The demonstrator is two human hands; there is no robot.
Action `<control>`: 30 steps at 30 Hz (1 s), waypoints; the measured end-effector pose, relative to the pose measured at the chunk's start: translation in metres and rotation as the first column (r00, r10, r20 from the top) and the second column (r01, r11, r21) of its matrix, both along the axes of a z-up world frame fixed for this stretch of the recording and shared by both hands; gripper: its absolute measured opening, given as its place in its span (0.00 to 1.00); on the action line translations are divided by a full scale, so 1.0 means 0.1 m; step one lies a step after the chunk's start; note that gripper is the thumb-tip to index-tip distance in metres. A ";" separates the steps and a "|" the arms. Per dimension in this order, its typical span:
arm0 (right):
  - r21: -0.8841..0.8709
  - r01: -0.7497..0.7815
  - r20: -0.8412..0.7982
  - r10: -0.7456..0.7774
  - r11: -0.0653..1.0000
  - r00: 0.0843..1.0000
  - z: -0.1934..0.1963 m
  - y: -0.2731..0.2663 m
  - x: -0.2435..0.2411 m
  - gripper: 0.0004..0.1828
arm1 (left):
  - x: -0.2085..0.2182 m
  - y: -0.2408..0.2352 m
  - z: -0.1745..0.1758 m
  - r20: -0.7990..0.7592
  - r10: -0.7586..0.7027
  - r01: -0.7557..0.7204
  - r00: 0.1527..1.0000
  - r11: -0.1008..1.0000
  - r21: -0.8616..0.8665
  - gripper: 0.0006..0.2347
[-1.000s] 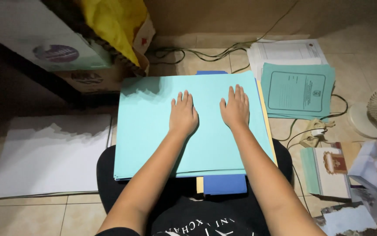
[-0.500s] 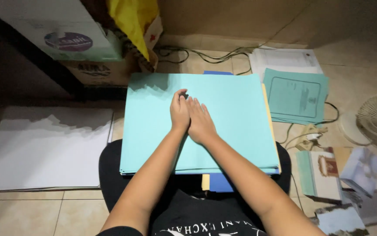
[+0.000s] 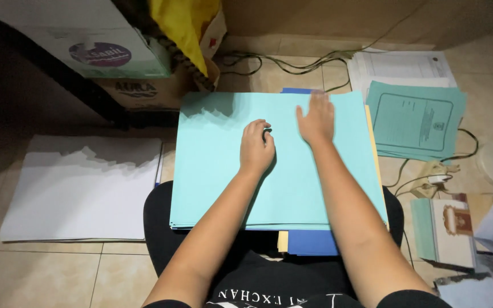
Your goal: The person is taking individual blue paper folders from a stack, aligning them, and pressing them flat on the floor.
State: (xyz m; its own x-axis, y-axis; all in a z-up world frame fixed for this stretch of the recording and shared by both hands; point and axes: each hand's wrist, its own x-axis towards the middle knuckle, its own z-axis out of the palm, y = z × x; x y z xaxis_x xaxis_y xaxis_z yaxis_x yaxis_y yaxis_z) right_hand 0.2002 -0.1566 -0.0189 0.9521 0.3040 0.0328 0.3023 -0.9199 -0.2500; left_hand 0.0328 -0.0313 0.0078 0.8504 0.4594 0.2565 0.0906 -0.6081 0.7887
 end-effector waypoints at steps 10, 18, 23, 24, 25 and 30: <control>-0.122 0.072 -0.088 -0.083 0.990 0.993 0.35 -1.03 -0.80 0.40 | -0.01 -0.05 0.01 -0.068 0.001 0.014 0.998 0.974 0.225 0.08; -0.096 0.008 -0.145 -0.021 0.995 0.989 0.64 -1.19 -1.52 0.38 | -0.03 -0.07 -0.05 -0.085 -0.011 0.041 0.996 0.930 0.364 0.10; -0.125 0.004 -0.135 -0.021 0.992 0.991 0.49 -1.08 -1.19 0.40 | -0.03 -0.07 -0.04 -0.098 -0.018 0.053 0.995 0.929 0.366 0.10; -0.120 0.001 -0.127 -0.017 0.993 0.992 0.43 -1.05 -1.11 0.41 | -0.03 -0.05 -0.06 -0.102 -0.025 0.061 0.994 0.928 0.368 0.11; -0.126 -0.009 -0.136 -0.009 0.992 0.991 0.41 -1.01 -1.00 0.41 | -0.03 -0.05 -0.05 -0.111 -0.016 0.056 0.994 0.930 0.362 0.11; -0.089 -0.011 -0.040 0.007 0.996 0.999 0.26 -0.69 -0.49 0.42 | 0.00 -0.05 0.02 -0.080 -0.014 0.035 0.997 0.963 0.267 0.13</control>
